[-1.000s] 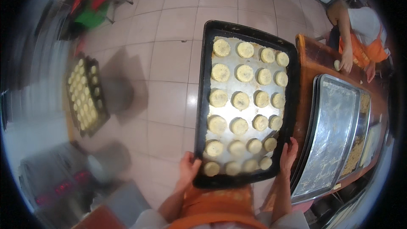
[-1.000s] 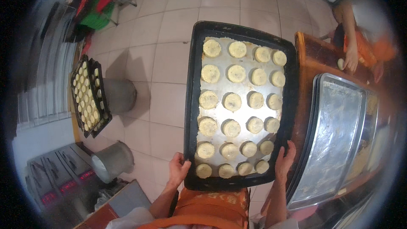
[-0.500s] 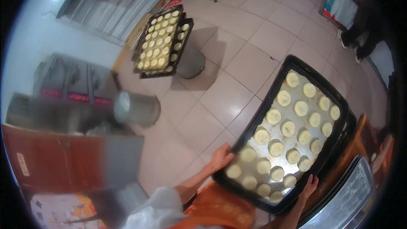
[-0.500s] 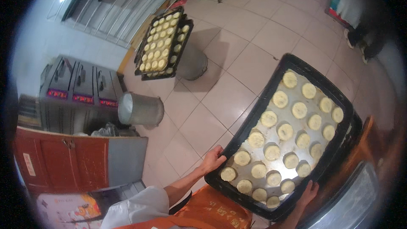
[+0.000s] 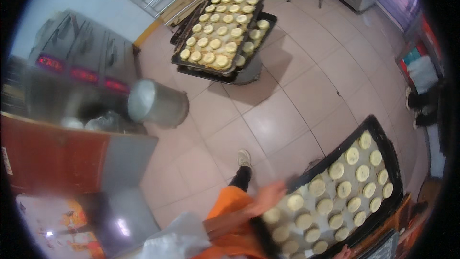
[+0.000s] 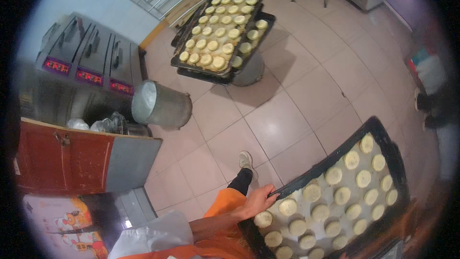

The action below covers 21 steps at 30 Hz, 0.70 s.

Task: The person flattens small dough balls on a metal tray and arranges them in rows. They then transfer the flattened dough pieces to a second tray, continuing the process of shaping and organizing the dough for baking.

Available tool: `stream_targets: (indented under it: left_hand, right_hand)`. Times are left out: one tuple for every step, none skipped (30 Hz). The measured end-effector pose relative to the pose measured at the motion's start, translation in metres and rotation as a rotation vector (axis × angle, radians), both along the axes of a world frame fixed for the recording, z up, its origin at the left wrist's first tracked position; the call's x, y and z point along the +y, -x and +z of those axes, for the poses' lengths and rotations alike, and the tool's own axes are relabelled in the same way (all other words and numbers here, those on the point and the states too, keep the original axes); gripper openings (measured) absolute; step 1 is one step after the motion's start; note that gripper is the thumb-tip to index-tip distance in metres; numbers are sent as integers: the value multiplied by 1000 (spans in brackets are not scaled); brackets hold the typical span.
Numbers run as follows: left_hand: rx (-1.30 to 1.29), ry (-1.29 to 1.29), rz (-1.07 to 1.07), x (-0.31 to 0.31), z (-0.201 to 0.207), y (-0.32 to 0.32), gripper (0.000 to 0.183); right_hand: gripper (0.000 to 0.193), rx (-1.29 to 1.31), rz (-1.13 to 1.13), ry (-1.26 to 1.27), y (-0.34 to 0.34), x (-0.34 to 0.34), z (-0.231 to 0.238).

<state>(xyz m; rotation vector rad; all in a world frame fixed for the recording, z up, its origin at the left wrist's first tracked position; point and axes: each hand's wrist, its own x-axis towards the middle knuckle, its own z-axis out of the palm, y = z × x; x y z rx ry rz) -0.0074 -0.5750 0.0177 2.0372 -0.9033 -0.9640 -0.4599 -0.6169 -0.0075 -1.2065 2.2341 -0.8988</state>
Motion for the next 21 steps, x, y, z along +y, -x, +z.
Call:
stream_targets:
  left_hand:
    - [-18, 17, -22, 5, 8, -18, 22]
    - [-19, -9, -2, 9, 20, -37, 22]
    - [-18, -35, 19, 14, 32, -58, 22]
    - [-12, -44, 38, 20, 40, -88, 22]
    - [-26, -14, 60, 29, 48, -120, 23]
    - [-39, -47, 94, 35, 47, -151, 22]
    - [-41, -92, 128, 41, 52, -178, 22]
    - [-38, -135, 160, 45, 61, -205, 22]
    - [-5, -208, 205, 53, 60, -226, 18]
    - [-19, -187, 258, 52, 63, -245, 18]
    - [-32, -168, 312, 51, 67, -263, 17]
    - [-19, -175, 379, 58, 85, -278, 17]
    - [-20, -200, 454, 56, 90, -297, 19]
    - [-28, -195, 518, 57, 91, -313, 19]
    - [-27, -184, 573, 57, 87, -328, 20]
    - [-26, -181, 631, 58, 84, -339, 20]
    - [-79, -108, 679, 61, 76, -346, 20]
    - [-79, -94, 730, 58, 76, -356, 20]
    - [-73, -90, 780, 56, 82, -368, 21]
    - [-82, -79, 836, 52, 84, -381, 22]
    - [-17, -71, 887, 39, 92, -394, 23]
  right_hand:
    - [16, 26, 5, 4, -16, 2, 11]
    - [16, 34, 11, 6, -34, 4, 20]
    - [15, 26, 30, 12, -52, 6, 24]
    - [15, 6, 62, 30, -75, 11, 28]
    - [15, -40, 96, 74, -92, 22, 27]
    - [18, 35, -27, -117, -158, 11, 36]
    - [17, 11, -20, -163, -221, 0, 56]
    - [17, -10, -16, -207, -266, -10, 74]
    - [17, -95, 36, -182, -288, -19, 72]
    - [18, -174, 81, -149, -304, -34, 61]
    - [21, -252, 127, -116, -317, -50, 45]
    - [25, -303, 185, -109, -330, -63, 56]
    - [24, -209, 311, -68, -348, -80, 45]
    - [25, -445, 215, -120, -391, -95, 52]
    - [25, -457, 260, -105, -426, -115, 58]
    - [25, -466, 305, -99, -452, -129, 61]
    - [25, -442, 341, -85, -462, -148, 49]
    - [25, -421, 379, -72, -478, -170, 37]
    - [26, -464, 386, -126, -506, -185, 44]
    - [27, -532, 413, -174, -567, -194, 76]
    - [27, -470, 491, -121, -579, -217, 66]
